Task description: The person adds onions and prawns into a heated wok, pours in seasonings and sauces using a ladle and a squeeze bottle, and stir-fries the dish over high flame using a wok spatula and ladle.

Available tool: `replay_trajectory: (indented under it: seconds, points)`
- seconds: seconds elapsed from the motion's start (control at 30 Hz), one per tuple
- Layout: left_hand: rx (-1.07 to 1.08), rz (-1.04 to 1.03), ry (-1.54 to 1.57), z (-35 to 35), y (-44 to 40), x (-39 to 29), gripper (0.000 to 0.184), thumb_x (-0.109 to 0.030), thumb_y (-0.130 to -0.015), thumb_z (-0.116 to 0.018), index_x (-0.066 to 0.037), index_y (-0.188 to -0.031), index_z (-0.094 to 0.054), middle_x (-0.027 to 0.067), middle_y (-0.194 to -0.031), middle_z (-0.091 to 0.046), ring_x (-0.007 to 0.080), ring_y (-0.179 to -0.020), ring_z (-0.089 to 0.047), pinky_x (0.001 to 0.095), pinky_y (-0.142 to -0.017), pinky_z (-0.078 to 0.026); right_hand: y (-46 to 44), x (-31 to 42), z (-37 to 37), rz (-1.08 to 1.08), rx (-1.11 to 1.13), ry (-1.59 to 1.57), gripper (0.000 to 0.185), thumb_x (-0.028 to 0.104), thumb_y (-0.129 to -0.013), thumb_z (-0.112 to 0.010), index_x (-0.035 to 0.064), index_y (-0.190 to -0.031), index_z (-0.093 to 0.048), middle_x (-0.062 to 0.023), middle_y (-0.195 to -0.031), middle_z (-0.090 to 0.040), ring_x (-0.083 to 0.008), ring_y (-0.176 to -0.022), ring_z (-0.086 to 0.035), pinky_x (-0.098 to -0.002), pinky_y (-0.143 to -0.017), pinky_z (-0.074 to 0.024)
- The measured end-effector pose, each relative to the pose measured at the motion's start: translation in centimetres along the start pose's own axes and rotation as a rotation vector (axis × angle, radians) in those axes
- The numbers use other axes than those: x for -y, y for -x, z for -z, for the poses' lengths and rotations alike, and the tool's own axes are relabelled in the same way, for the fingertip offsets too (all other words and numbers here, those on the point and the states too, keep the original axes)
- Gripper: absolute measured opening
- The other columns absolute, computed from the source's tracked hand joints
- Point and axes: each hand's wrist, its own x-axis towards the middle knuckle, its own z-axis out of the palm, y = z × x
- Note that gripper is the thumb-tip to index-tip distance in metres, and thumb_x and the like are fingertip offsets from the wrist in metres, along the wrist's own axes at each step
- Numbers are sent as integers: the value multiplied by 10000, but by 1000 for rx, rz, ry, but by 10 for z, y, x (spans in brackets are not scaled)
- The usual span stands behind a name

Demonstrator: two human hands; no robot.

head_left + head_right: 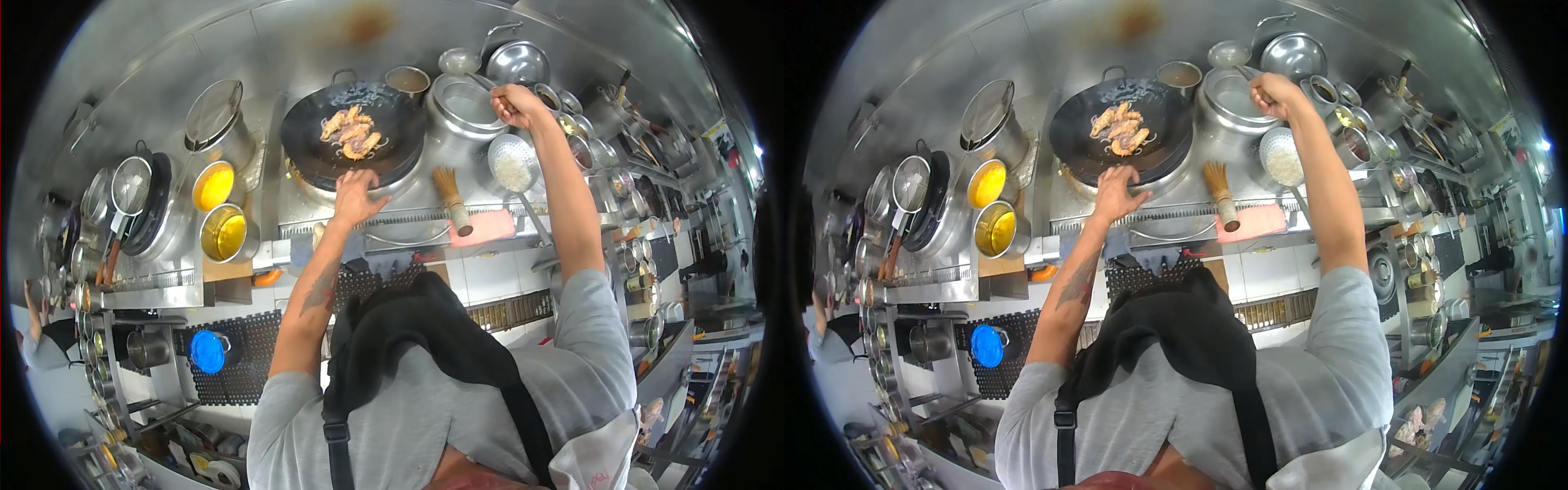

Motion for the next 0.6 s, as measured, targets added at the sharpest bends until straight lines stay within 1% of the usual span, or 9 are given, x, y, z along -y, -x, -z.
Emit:
replay_trajectory:
  seconds: [0.13,0.17,0.27,0.33,0.37,0.43,0.47,0.53,0.6]
  points:
    - [-134,47,109,-23,-24,27,199,-252,-761,-701,-103,-875,-633,89,-959,-659,303,-925,-592,440,-843,-393,21,-41,-42,-7,251,-670,174,112,-910,-520,-56,-948,-492,22,-642,-472,-46,-505,-450,-159,-395,-344]
    - [-173,70,229,-25,-22,29,149,-216,-778,-681,-101,-865,-644,100,-914,-668,313,-887,-610,433,-812,-404,22,-56,-56,1,289,-673,186,110,-908,-526,-61,-969,-488,21,-641,-463,-46,-508,-444,-163,-394,-330]
    - [-120,63,143,-6,-19,20,115,-197,-798,-663,-90,-841,-657,117,-858,-674,314,-868,-625,436,-790,-421,23,-101,-89,-9,284,-616,222,122,-898,-553,-45,-1035,-499,20,-642,-440,-37,-517,-417,-170,-396,-287]
    - [-122,43,147,3,-20,24,107,-192,-801,-659,-89,-828,-670,121,-799,-673,313,-834,-636,438,-790,-431,29,-130,-112,20,135,-239,284,163,-905,-557,-42,-1094,-498,-65,-681,-547,-151,-564,-534,-275,-457,-418]
    - [-73,76,213,-2,-22,31,96,-181,-800,-657,-90,-824,-672,116,-771,-672,314,-798,-640,433,-786,-438,37,-148,-127,-9,130,-244,284,163,-905,-557,-42,-1094,-498,-65,-681,-547,-151,-564,-534,-275,-457,-418]
    - [-78,78,203,-17,-24,46,79,-167,-797,-651,-94,-809,-680,109,-715,-673,311,-721,-653,418,-758,-460,44,-168,-151,398,-302,756,285,179,-904,-540,-29,-1098,-519,-188,-755,-623,-307,-689,-619,-422,-613,-493]
    - [-84,74,205,-14,-22,44,79,-167,-797,-651,-94,-809,-680,109,-715,-673,311,-721,-653,418,-758,-460,48,-192,-155,403,-306,760,285,179,-904,-540,-29,-1098,-519,-188,-755,-623,-307,-689,-619,-422,-613,-493]
    - [-92,97,224,-5,-19,37,93,-184,-796,-651,-95,-798,-676,120,-740,-679,305,-738,-660,420,-759,-474,53,-230,-161,587,-522,801,296,181,-895,-525,-41,-1091,-534,-280,-885,-641,-427,-852,-626,-480,-779,-478]
    - [-112,37,210,1,-33,37,92,-194,-785,-660,-103,-790,-671,110,-744,-680,305,-726,-659,410,-758,-471,35,-218,-153,646,-445,672,285,179,-887,-529,-37,-1072,-544,-268,-914,-644,-425,-870,-623,-472,-787,-479]
